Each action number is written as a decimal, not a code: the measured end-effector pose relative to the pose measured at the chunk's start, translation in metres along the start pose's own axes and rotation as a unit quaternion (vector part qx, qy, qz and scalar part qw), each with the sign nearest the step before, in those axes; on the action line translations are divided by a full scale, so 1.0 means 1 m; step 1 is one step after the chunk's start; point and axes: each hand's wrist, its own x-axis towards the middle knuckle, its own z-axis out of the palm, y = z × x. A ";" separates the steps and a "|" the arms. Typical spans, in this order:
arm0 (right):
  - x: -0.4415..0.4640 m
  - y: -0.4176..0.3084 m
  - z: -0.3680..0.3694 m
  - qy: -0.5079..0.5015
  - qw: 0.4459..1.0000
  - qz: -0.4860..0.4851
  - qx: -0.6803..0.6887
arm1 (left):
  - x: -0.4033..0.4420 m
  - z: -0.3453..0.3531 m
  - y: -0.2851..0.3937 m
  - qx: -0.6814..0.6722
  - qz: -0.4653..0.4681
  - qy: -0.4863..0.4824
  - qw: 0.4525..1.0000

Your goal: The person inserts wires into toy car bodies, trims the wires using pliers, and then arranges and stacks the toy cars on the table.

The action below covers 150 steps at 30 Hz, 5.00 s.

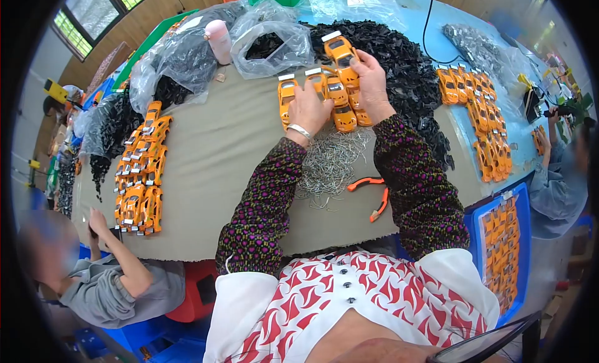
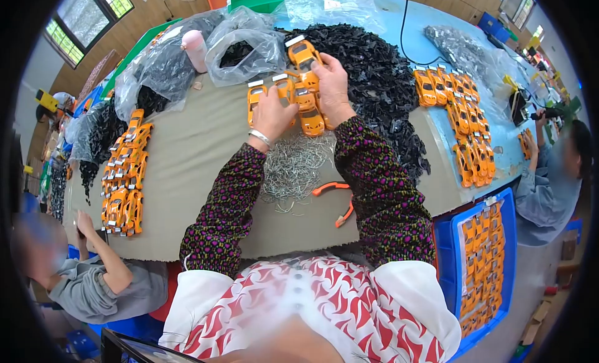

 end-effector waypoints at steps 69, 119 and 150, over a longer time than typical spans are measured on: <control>-0.011 0.020 -0.043 0.073 0.725 -0.224 -0.648 | 0.037 0.052 -0.003 0.084 0.172 0.024 0.981; -0.107 -0.140 -0.495 0.133 0.953 0.091 -0.257 | -0.117 0.254 0.359 -0.462 0.010 -0.338 0.820; -0.030 -0.008 -0.006 -0.117 0.972 0.200 -0.031 | -0.003 -0.092 -0.130 -0.658 -0.160 -0.105 0.728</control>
